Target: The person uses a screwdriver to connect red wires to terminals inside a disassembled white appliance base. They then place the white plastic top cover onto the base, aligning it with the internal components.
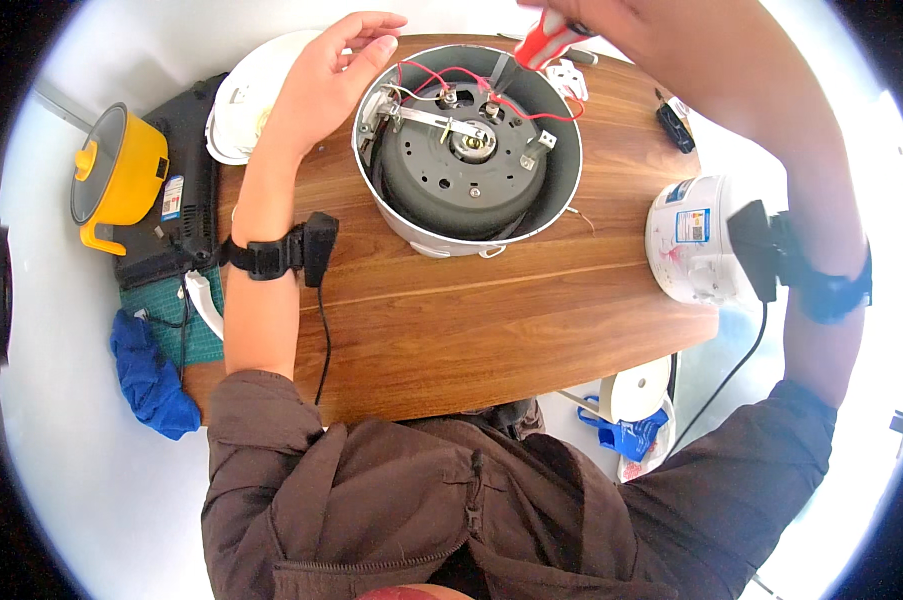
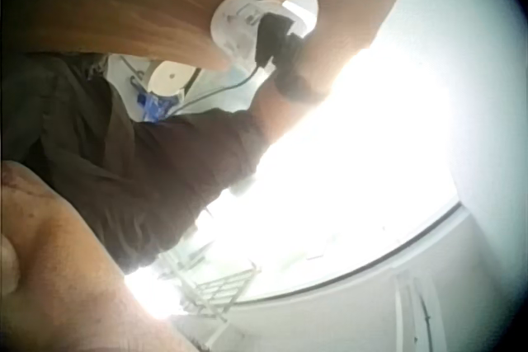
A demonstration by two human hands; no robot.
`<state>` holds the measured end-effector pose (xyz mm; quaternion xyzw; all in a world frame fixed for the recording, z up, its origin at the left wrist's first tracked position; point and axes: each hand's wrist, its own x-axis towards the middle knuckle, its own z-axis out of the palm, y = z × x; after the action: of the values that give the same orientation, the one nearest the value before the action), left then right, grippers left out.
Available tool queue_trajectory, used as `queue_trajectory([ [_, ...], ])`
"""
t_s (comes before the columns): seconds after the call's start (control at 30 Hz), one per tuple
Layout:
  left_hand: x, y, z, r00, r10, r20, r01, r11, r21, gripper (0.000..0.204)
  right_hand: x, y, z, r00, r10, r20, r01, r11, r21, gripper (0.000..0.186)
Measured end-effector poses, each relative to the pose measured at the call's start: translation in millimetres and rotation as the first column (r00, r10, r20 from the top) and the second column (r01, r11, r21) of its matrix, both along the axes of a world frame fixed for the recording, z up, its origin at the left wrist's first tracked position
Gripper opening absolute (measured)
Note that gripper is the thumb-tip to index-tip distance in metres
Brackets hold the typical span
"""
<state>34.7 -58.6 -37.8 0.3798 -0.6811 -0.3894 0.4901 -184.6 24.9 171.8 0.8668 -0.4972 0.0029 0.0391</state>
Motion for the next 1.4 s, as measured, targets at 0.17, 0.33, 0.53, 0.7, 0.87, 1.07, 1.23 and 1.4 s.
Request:
queue_trajectory([
  [0.17, 16, -6, -35, 0.998, -0.052, -0.034, 0.054, 0.997, 0.056, 0.034, 11, -6, -19, 0.996, 0.027, 0.09, -0.019, 0.996, -0.087, 0.029],
  [0.33, 4, -15, -36, 0.991, -0.126, -0.044, 0.13, 0.984, 0.121, 0.036, 32, -2, -11, 0.966, -0.231, -0.114, 0.217, 0.968, -0.126, 0.041],
  [0.53, -7, -20, -50, 0.942, -0.246, -0.227, 0.274, 0.956, 0.101, 0.035, -15, -22, -17, 0.944, -0.306, 0.121, 0.308, 0.951, 0.008, 0.037],
  [0.7, 3, -19, -47, 0.927, -0.25, -0.28, 0.312, 0.929, 0.201, 0.037, -36, -32, -23, 0.992, -0.121, -0.026, 0.119, 0.991, -0.062, 0.044],
  [0.87, -9, -20, -50, 0.913, -0.291, -0.286, 0.346, 0.923, 0.166, 0.037, -55, -34, -16, 0.97, -0.225, -0.091, 0.219, 0.973, -0.069, 0.052],
  [1.07, 0, -19, -47, 0.932, -0.261, -0.251, 0.306, 0.939, 0.159, 0.036, -41, -40, -24, 0.979, -0.2, -0.039, 0.197, 0.978, -0.073, 0.043],
  [1.23, -2, -21, -50, 0.927, -0.27, -0.261, 0.323, 0.928, 0.186, 0.037, -38, -36, -8, 0.992, -0.126, 0.024, 0.122, 0.987, 0.102, 0.037],
  [1.4, -2, -20, -49, 0.923, -0.274, -0.272, 0.328, 0.927, 0.181, 0.037, -44, -44, -24, 0.974, -0.142, -0.178, 0.116, 0.982, -0.149, 0.029],
])
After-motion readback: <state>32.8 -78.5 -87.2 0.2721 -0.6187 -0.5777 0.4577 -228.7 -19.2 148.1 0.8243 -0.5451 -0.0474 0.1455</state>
